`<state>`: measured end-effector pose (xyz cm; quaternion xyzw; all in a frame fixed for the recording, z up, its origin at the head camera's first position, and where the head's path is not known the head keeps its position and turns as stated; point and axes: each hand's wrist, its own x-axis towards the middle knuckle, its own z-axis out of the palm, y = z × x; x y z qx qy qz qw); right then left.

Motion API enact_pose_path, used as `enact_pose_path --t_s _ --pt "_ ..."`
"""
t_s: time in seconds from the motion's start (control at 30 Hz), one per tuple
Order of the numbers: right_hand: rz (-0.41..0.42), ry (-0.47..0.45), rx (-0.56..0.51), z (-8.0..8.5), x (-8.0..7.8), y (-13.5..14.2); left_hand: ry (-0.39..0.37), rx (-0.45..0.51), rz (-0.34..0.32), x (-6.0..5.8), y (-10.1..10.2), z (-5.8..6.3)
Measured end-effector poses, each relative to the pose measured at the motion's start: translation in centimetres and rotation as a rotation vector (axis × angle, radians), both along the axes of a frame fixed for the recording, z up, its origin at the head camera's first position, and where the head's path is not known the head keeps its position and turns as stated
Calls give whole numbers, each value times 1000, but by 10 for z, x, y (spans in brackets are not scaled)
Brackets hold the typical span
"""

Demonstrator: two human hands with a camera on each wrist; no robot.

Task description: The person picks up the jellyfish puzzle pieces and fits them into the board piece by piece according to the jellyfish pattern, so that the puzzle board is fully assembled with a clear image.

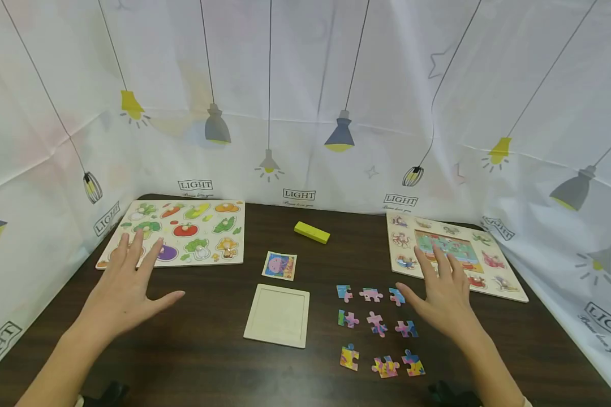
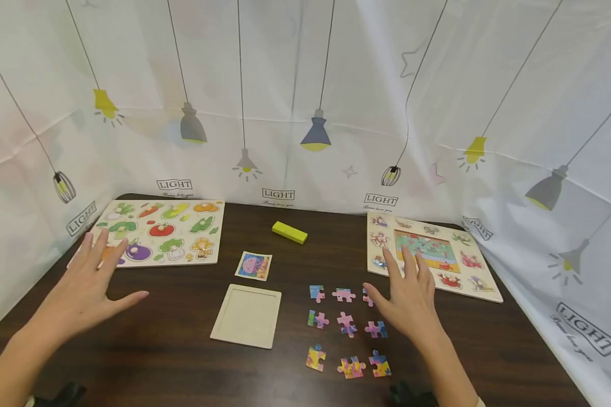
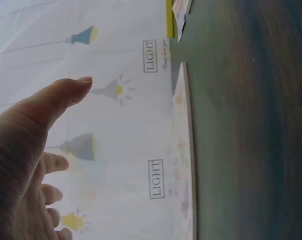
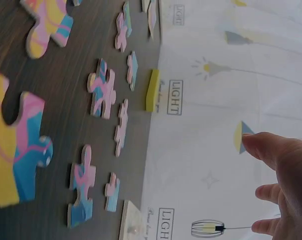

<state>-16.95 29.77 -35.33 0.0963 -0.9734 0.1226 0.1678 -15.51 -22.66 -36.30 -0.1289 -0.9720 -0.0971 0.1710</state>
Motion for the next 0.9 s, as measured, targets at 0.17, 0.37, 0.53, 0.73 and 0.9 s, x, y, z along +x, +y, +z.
enact_pose_path --t_s 0.17,0.37,0.53,0.73,0.9 --pt "34 4 5 -2 -4 -10 -22 19 -29 0 5 -9" --pt "72 1 17 -8 -8 -23 -28 14 -43 0 11 -15" --pt "116 2 11 -14 -10 -35 -49 2 -68 -3 16 -20" --pt "155 -34 14 -20 -14 -47 -98 -4 -97 -8 27 -27" --pt "189 -70 39 -27 -15 -54 -162 -7 -113 -8 38 -35"
